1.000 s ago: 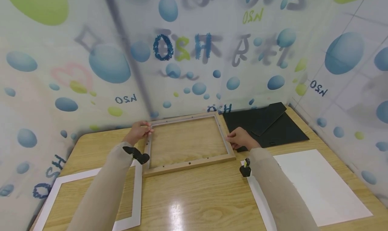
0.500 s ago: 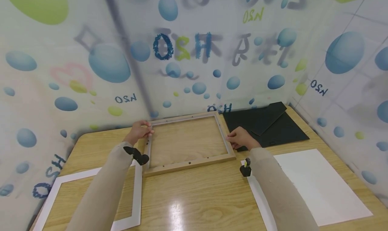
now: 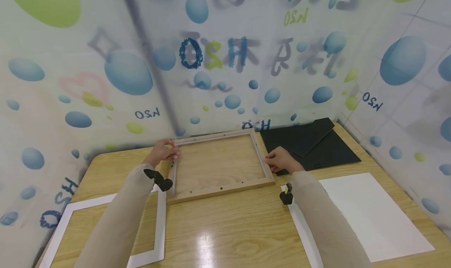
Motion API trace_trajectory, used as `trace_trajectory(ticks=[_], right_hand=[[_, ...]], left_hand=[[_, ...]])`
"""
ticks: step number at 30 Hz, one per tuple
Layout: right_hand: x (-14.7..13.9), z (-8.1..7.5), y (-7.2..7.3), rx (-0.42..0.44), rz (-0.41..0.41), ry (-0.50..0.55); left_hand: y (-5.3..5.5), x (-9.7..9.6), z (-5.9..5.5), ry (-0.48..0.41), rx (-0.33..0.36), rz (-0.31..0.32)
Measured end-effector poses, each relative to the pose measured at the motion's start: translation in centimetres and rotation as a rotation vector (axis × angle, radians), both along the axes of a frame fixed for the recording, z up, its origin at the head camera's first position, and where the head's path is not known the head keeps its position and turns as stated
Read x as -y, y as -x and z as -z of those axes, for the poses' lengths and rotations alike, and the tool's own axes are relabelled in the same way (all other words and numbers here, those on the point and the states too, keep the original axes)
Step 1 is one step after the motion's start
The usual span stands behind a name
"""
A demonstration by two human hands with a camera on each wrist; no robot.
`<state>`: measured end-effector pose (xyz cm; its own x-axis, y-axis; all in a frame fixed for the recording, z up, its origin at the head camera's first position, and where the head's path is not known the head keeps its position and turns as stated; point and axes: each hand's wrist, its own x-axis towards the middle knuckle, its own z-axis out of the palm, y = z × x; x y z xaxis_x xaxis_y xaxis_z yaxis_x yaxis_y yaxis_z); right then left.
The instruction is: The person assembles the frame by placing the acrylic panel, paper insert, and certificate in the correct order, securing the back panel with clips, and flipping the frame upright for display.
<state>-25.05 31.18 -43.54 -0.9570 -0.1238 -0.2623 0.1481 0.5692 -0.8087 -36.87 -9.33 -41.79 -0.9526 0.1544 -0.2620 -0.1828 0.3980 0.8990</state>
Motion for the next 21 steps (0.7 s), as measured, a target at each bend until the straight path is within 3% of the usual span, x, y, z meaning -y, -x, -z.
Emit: trace_trajectory(ticks=[3, 7, 10, 21], right_hand=[[-0.1, 0.0, 0.0, -0.008, -0.008, -0.005], [-0.1, 0.0, 0.0, -0.011, -0.013, -0.005], [0.0, 0.1, 0.0, -0.009, -0.014, 0.002], [-0.1, 0.1, 0.0, -0.012, -0.004, 0.003]], left_hand=[[0.0, 0.0, 0.1, 0.074, -0.053, -0.010], [-0.1, 0.0, 0.4, 0.211, -0.187, -0.040], [0.0, 0.1, 1.0, 0.243, -0.261, -0.062], [0.1, -0.4, 2.0, 0.308, -0.344, -0.083]])
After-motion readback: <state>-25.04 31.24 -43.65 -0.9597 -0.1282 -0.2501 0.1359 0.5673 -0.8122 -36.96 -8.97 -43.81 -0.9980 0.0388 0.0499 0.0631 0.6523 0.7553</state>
